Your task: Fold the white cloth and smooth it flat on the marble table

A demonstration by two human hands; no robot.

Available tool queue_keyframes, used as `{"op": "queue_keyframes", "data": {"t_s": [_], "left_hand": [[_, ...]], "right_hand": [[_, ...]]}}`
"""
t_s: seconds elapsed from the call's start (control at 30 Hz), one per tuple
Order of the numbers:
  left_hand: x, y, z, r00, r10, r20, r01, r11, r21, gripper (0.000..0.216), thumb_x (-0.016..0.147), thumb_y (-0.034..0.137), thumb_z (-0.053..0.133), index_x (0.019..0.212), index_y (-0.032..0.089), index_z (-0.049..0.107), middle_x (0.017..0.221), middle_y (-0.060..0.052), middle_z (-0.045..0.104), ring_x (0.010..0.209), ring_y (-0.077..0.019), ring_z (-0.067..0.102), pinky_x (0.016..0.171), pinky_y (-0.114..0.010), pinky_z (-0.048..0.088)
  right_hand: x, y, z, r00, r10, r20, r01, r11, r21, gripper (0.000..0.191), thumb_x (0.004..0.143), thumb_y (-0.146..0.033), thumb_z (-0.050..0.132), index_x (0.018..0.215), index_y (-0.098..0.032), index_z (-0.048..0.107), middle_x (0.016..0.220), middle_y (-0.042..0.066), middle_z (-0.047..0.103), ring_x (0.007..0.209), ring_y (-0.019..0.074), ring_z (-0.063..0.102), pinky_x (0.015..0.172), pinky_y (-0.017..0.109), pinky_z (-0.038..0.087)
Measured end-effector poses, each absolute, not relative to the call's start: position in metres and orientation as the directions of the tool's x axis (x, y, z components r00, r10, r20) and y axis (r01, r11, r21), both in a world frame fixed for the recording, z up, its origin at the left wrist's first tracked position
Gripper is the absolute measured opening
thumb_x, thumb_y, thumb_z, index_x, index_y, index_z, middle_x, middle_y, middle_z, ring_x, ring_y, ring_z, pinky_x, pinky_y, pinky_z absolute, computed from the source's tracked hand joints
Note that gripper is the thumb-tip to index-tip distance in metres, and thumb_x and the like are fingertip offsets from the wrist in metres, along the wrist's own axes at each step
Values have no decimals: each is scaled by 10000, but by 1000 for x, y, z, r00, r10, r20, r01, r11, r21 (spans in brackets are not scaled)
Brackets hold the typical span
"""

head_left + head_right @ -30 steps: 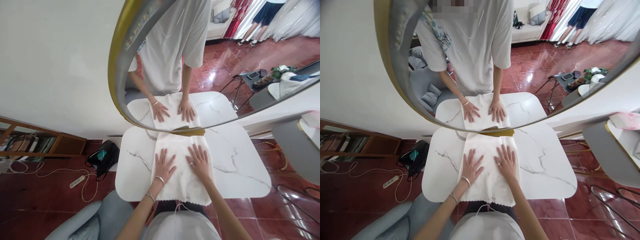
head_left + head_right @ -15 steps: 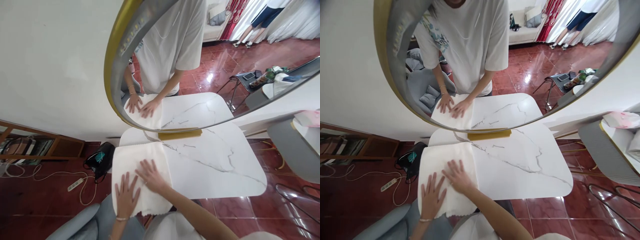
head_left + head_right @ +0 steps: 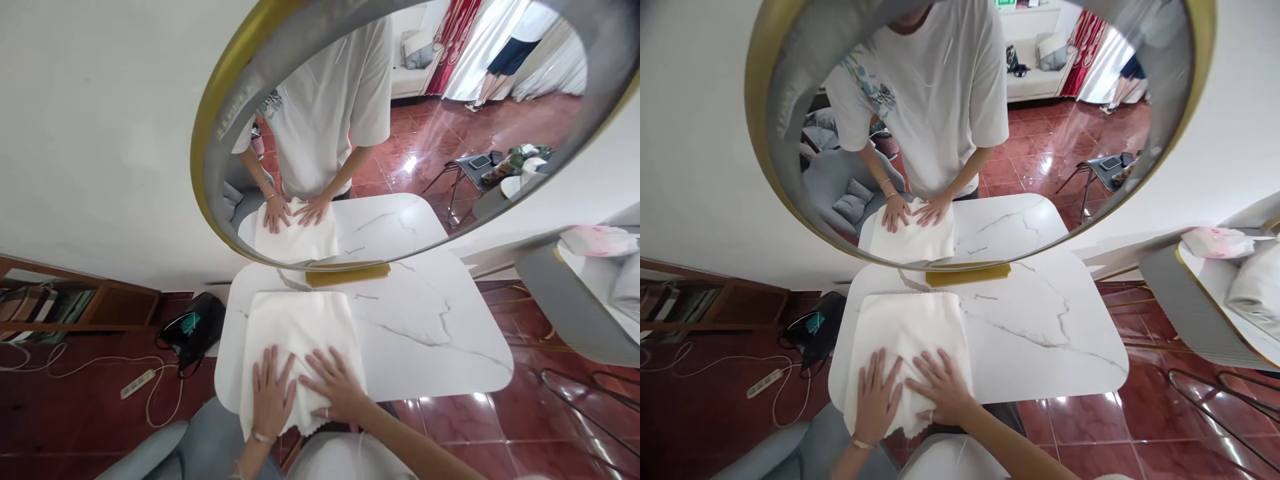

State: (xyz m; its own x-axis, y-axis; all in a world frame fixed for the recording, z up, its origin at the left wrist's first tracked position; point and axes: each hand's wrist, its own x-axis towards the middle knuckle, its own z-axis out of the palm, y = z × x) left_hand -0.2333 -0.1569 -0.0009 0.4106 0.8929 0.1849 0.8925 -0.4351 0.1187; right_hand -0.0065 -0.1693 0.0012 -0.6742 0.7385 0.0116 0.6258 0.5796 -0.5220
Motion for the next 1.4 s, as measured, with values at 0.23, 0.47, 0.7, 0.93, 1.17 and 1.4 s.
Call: {"op": "queue_keyframes", "data": {"t_s": [0.23,0.47,0.7,0.93,1.17,1.4], "left_hand": [[-107,-136,0,509,848,148,814,-530,238,595,862,337,547,1437,316,393,1492,-131,355,1342,-343,353,1069,-542,282],[31,-85,-13,558,802,215,676,-589,442,554,905,346,500,1443,309,373,1575,-79,211,1442,-321,194,1108,-531,292],[105,-76,-23,419,892,171,779,-449,437,489,914,352,466,1344,120,482,1470,-213,383,1383,-365,326,1081,-555,352],[78,-87,-26,380,882,280,817,-462,347,522,929,297,438,1430,162,380,1533,-166,297,1443,-282,225,1131,-489,308],[-10,-84,-25,251,922,295,909,-329,257,479,943,325,420,1409,220,442,1530,-147,308,1428,-297,262,1103,-490,325],[7,-88,-25,243,927,286,924,-311,223,480,943,315,414,1411,207,445,1547,-162,265,1445,-310,209,1116,-516,294]], "right_hand": [[123,-194,-2,-494,869,35,803,471,-366,771,896,-611,452,1521,-277,148,1556,60,254,1446,260,197,1185,509,94],[230,-210,-13,21,985,172,934,42,-354,635,941,-474,446,1506,-278,234,1395,87,491,1312,269,429,1115,526,306],[251,-206,-34,398,869,295,908,-327,-260,638,948,-535,356,1514,-286,200,1580,98,138,1416,360,208,1078,584,309],[224,-193,-32,261,927,270,959,-218,-180,720,938,-487,402,1534,-285,51,1601,100,-18,1452,356,103,1109,565,240],[171,-163,-24,39,962,272,984,10,-177,677,944,-428,434,1530,-253,144,1574,90,200,1453,313,143,1143,527,177],[210,-168,-22,35,977,212,986,1,-168,537,983,-386,354,1501,-335,222,1574,45,206,1446,248,199,1148,531,133]]}}
